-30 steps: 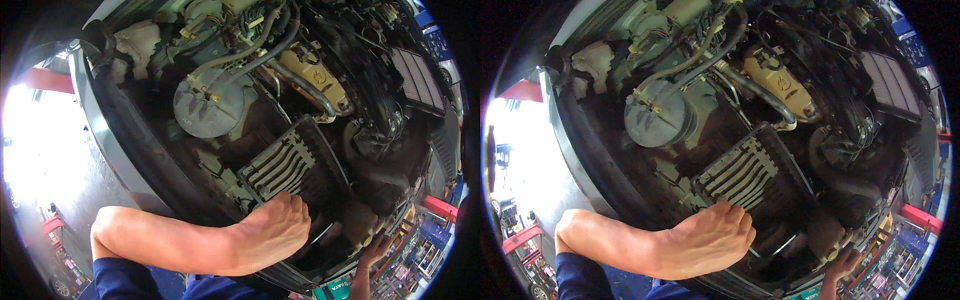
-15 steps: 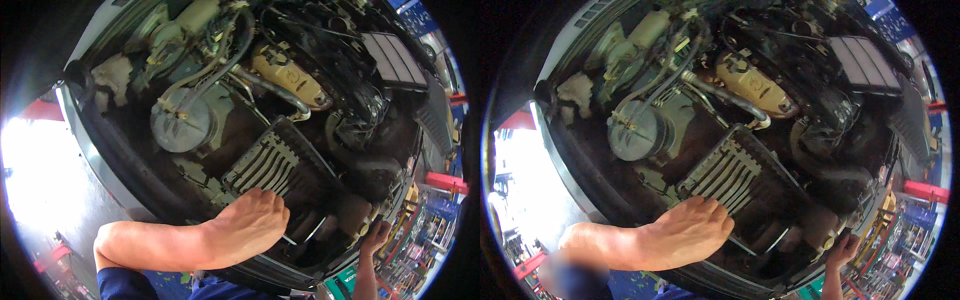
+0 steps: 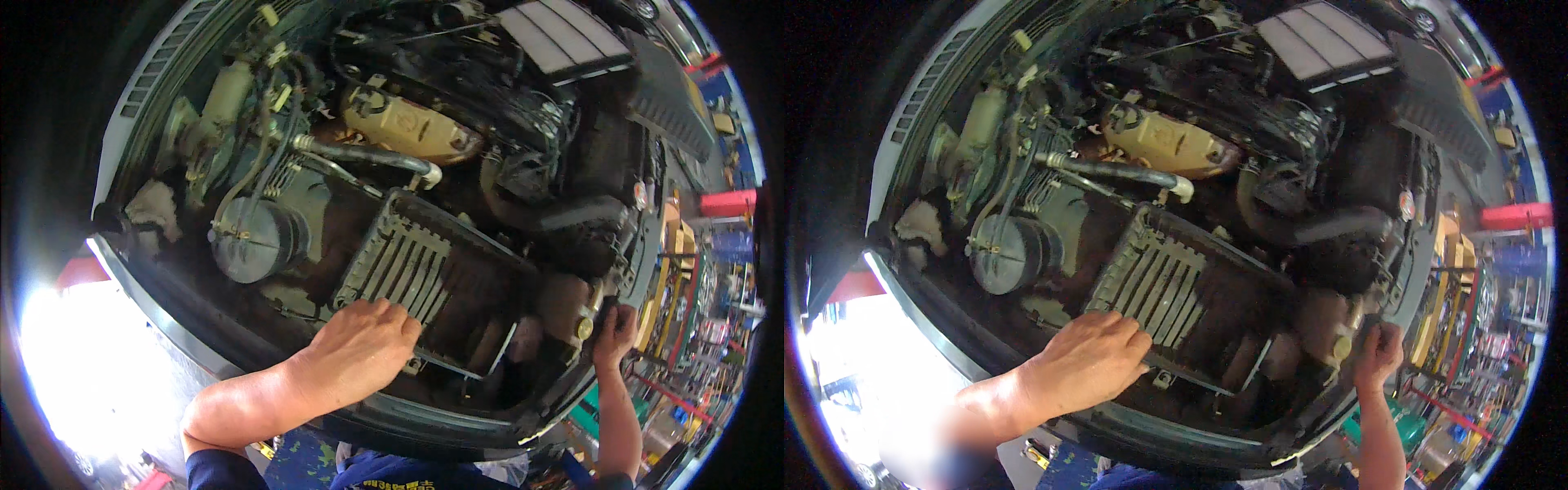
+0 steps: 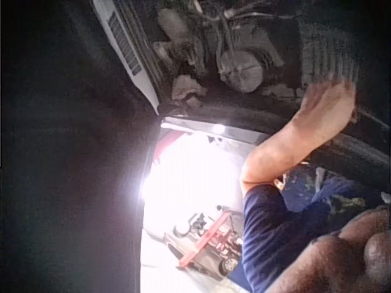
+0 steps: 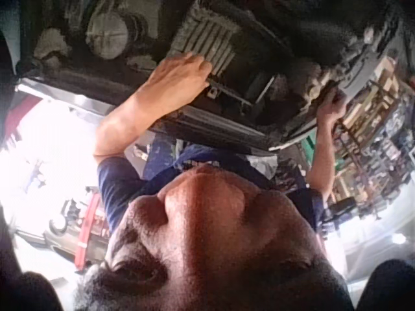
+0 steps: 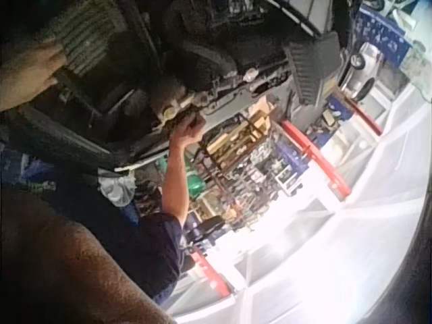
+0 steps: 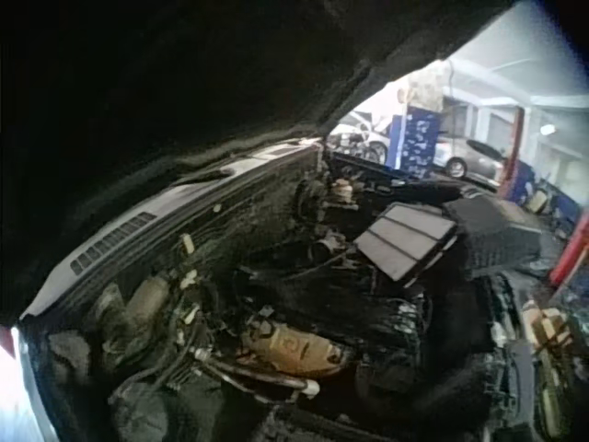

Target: The person selects a socket from a tool tray, walks to a car with the hood open, and removes the air filter housing cover. They take out the old air filter, place it aside, and then use a socket wrench to tighten a bolt in the engine bay.

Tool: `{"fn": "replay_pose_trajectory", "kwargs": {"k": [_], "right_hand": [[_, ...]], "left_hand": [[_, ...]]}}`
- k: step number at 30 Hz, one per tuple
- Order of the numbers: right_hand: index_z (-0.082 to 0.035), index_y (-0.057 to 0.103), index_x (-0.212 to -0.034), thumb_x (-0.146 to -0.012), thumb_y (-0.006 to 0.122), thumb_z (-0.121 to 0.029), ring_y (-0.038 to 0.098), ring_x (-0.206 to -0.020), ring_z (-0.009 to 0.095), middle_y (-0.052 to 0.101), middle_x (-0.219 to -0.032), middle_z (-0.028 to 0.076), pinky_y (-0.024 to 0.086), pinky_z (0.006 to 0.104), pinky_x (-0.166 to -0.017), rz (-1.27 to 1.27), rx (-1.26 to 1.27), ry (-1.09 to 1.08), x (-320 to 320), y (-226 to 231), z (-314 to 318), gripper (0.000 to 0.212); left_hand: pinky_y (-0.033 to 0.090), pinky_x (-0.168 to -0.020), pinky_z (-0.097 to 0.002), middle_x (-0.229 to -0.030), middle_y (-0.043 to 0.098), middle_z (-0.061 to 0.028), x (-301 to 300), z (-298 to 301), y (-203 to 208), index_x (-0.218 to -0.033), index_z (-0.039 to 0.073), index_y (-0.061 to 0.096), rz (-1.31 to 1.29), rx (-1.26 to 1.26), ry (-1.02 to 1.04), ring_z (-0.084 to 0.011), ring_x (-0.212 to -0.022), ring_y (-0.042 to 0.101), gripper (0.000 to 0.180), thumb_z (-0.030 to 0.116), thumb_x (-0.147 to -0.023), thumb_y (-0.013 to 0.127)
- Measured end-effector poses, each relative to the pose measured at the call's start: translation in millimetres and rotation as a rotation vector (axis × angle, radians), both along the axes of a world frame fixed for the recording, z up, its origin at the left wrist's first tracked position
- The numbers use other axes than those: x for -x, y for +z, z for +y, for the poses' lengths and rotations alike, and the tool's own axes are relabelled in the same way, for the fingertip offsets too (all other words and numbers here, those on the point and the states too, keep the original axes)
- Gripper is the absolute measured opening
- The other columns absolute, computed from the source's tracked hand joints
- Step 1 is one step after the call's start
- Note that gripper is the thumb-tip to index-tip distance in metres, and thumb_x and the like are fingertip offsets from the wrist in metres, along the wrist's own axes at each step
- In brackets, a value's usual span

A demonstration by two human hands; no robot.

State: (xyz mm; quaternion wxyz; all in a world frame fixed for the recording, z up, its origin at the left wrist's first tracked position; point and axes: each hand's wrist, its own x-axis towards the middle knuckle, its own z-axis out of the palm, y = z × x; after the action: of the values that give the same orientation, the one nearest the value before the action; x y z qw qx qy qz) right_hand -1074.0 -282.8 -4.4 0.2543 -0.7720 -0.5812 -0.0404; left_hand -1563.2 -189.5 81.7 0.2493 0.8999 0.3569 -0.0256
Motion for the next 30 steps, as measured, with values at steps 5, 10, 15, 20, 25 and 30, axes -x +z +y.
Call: {"fn": "replay_pose_trajectory", "kwargs": {"k": [5, 10, 15, 20, 25, 30], "right_hand": [[-0.007, 0.069, -0.097, -0.091, 0.074, -0.020, 0.067, -0.082, 0.038, 0.070, -0.089, 0.016, 0.053, 0.0485, -0.074, 0.010, 0.133, -0.193, 8.7, -5.6, 5.6, 0.015], [-0.009, 0.063, -0.093, -0.089, 0.072, -0.022, 0.067, -0.085, 0.040, 0.067, -0.087, 0.015, 0.054, 0.0509, -0.071, 0.097, -0.038, -0.034, 10.8, 1.9, 7.1, 0.015], [-0.009, 0.060, -0.098, -0.090, 0.069, -0.023, 0.069, -0.087, 0.040, 0.070, -0.089, 0.014, 0.054, 0.0513, -0.073, 0.076, -0.049, 0.024, 14.6, 16.6, 6.4, 0.019], [-0.006, 0.066, -0.110, -0.089, 0.070, -0.031, 0.071, -0.096, 0.043, 0.074, -0.101, 0.021, 0.056, 0.0512, -0.083, 0.302, 0.232, -0.100, 24.1, 59.8, 0.0, 0.032], [-0.005, 0.068, -0.104, -0.089, 0.070, -0.026, 0.072, -0.093, 0.043, 0.074, -0.093, 0.022, 0.057, 0.0531, -0.081, 0.690, -0.059, -0.003, 135.3, 107.6, -59.1, 0.026], [-0.004, 0.071, -0.105, -0.089, 0.070, -0.009, 0.073, -0.083, 0.038, 0.075, -0.094, 0.017, 0.058, 0.0463, -0.074, 0.933, 0.016, 0.588, 305.9, 143.0, -127.3, 0.017]], "left_hand": [[0.054, -0.087, -0.0462, -0.099, 0.066, -0.0130, -4.2, 3.3, 12.4, -0.098, 0.005, 0.067, 0.054, 0.054, 0.048, -0.0337, -0.101, 0.066, 0.024, 0.024, -0.089, 0.076], [0.050, -0.087, -0.0487, -0.098, 0.067, -0.0173, -15.1, 2.5, 23.1, -0.099, 0.001, 0.065, 0.054, 0.062, 0.163, -0.0394, -0.100, 0.065, 0.017, 0.011, -0.088, 0.074], [0.049, -0.082, -0.0478, -0.094, 0.066, -0.0189, -7.4, 0.3, 16.5, -0.101, -0.003, 0.065, 0.033, 0.046, 0.166, -0.0400, -0.090, 0.064, 0.018, 0.007, -0.088, 0.072], [0.050, -0.075, -0.0421, -0.089, 0.066, -0.0198, -35.1, -10.5, 18.8, -0.100, -0.005, 0.065, -0.162, 0.080, 0.160, -0.0344, -0.079, 0.064, 0.015, 0.005, -0.091, 0.071], [0.052, -0.080, -0.0415, -0.095, 0.069, -0.0182, -96.2, -42.2, 85.7, -0.108, -0.001, 0.070, -0.253, -0.114, -0.190, -0.0325, -0.086, 0.067, 0.020, 0.007, -0.090, 0.074], [0.057, -0.073, -0.0451, -0.090, 0.073, -0.0168, -261.5, -132.1, 154.8, -0.094, 0.004, 0.074, -0.603, -0.214, -0.847, -0.0358, -0.083, 0.071, 0.013, 0.014, -0.086, 0.073]]}}
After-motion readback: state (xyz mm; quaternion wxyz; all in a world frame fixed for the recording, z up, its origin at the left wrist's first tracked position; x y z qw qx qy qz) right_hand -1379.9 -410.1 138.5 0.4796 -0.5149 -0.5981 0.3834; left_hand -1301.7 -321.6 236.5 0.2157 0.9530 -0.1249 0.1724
